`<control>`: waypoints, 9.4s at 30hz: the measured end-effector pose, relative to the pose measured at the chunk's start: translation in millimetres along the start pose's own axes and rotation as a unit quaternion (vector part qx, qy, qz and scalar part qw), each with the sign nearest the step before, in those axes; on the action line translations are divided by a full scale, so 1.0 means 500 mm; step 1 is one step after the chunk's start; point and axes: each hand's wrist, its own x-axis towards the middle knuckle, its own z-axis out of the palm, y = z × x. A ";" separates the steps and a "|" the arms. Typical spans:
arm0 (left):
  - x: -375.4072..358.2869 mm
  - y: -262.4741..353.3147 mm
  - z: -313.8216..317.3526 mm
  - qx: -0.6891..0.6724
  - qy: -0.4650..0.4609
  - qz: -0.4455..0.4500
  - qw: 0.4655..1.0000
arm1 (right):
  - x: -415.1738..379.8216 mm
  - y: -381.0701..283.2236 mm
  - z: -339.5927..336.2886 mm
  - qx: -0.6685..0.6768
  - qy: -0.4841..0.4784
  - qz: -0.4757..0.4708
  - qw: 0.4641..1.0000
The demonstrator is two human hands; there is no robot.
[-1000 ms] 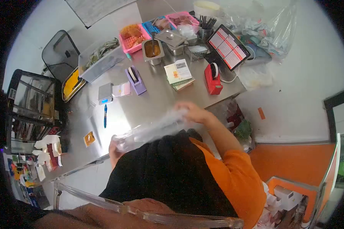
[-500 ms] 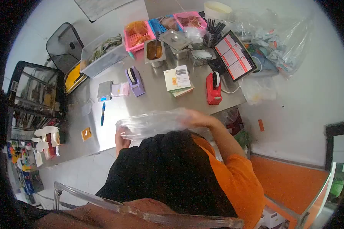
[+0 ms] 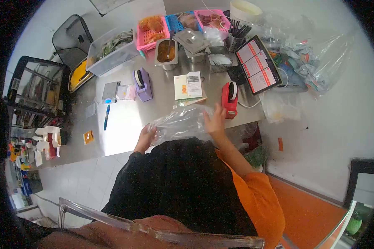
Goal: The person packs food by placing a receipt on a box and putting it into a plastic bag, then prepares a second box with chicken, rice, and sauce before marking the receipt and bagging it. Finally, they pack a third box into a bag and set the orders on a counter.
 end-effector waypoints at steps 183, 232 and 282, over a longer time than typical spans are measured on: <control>0.128 -0.048 0.060 0.179 0.148 0.202 0.951 | 0.316 0.246 -0.026 -0.245 -0.215 -0.011 0.945; -0.017 0.186 0.212 0.633 0.165 0.505 0.563 | 0.042 -0.147 0.056 0.427 -0.328 0.089 0.838; 0.059 0.104 0.134 -0.089 0.041 0.014 0.995 | 0.004 -0.157 0.068 0.428 -0.288 -0.091 0.852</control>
